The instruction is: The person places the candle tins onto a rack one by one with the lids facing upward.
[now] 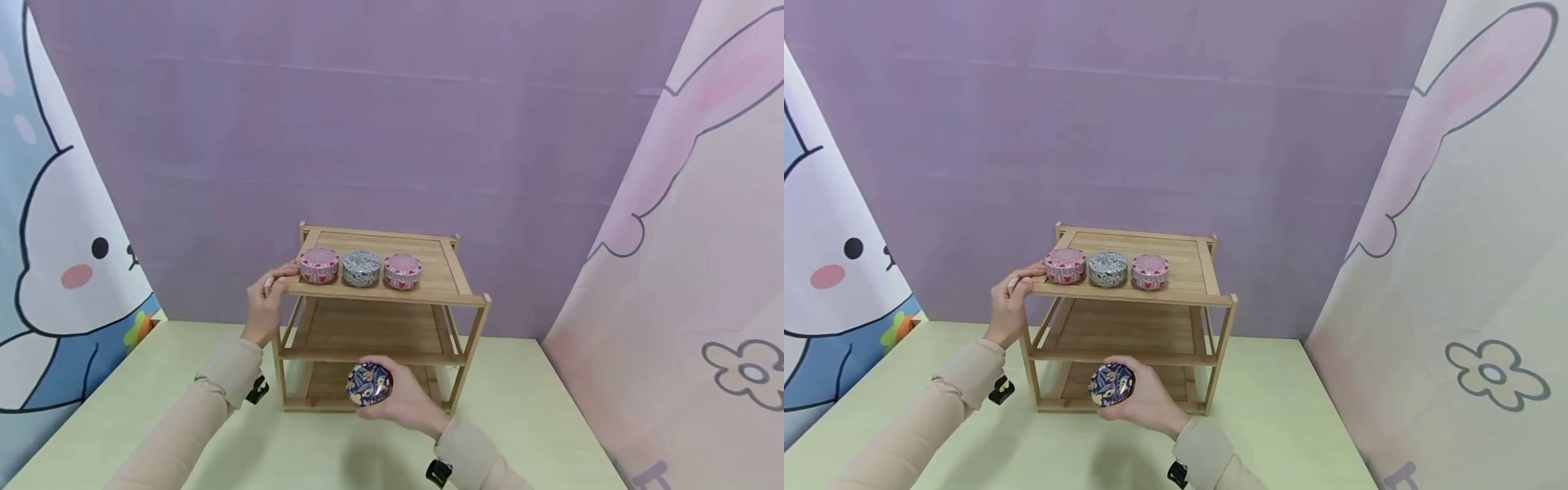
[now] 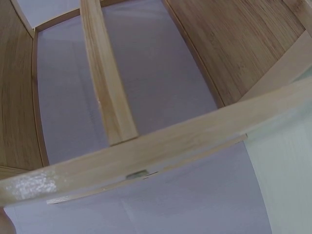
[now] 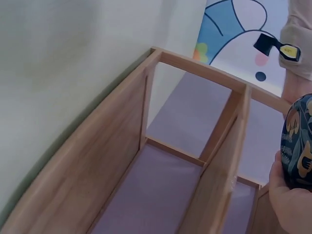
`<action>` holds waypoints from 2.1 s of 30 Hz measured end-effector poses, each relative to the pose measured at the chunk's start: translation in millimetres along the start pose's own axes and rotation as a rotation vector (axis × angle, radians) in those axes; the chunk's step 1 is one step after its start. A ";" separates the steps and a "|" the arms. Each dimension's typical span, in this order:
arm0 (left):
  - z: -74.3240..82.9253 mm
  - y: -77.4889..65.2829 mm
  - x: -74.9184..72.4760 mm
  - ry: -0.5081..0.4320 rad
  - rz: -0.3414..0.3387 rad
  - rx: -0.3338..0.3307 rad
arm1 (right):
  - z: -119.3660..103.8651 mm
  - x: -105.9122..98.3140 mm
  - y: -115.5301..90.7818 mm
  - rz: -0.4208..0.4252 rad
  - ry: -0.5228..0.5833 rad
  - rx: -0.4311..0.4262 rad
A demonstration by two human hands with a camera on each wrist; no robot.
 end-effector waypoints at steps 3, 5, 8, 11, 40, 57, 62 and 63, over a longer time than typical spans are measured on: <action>-0.5 -0.4 -1.3 0.009 0.008 -0.012 | -5.4 -6.5 -0.9 0.004 -0.013 -0.002; -0.3 -0.7 -1.4 0.011 0.007 -0.018 | -9.4 -11.4 -1.7 0.008 -0.019 -0.008; 0.0 -0.9 -0.5 0.014 0.004 -0.017 | -15.0 -20.1 -1.7 0.016 -0.034 -0.026; -1.9 -0.7 0.3 0.017 0.001 -0.017 | -19.0 -29.8 -0.2 0.021 -0.057 -0.046; -3.4 -0.1 -1.3 -0.036 0.000 0.002 | -79.9 -148.3 46.8 0.292 -0.269 -0.050; 2.7 -0.1 -0.1 0.016 0.011 -0.006 | -84.4 -169.8 76.6 0.284 -0.257 0.034; -0.5 0.1 -0.4 0.006 0.003 -0.007 | -79.4 -174.0 86.9 0.288 -0.257 0.076; -3.4 0.7 -0.9 0.000 0.002 -0.010 | -78.5 -174.6 88.6 0.289 -0.258 0.084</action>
Point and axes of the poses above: each hand's wrist, its own y-axis towards the middle knuckle, its own x-axis out of the palm, z = x × y, the point moved 6 cm from there along y, towards the middle knuckle, and after that the axes turned 15 degrees about z, right-handed, at the moved point
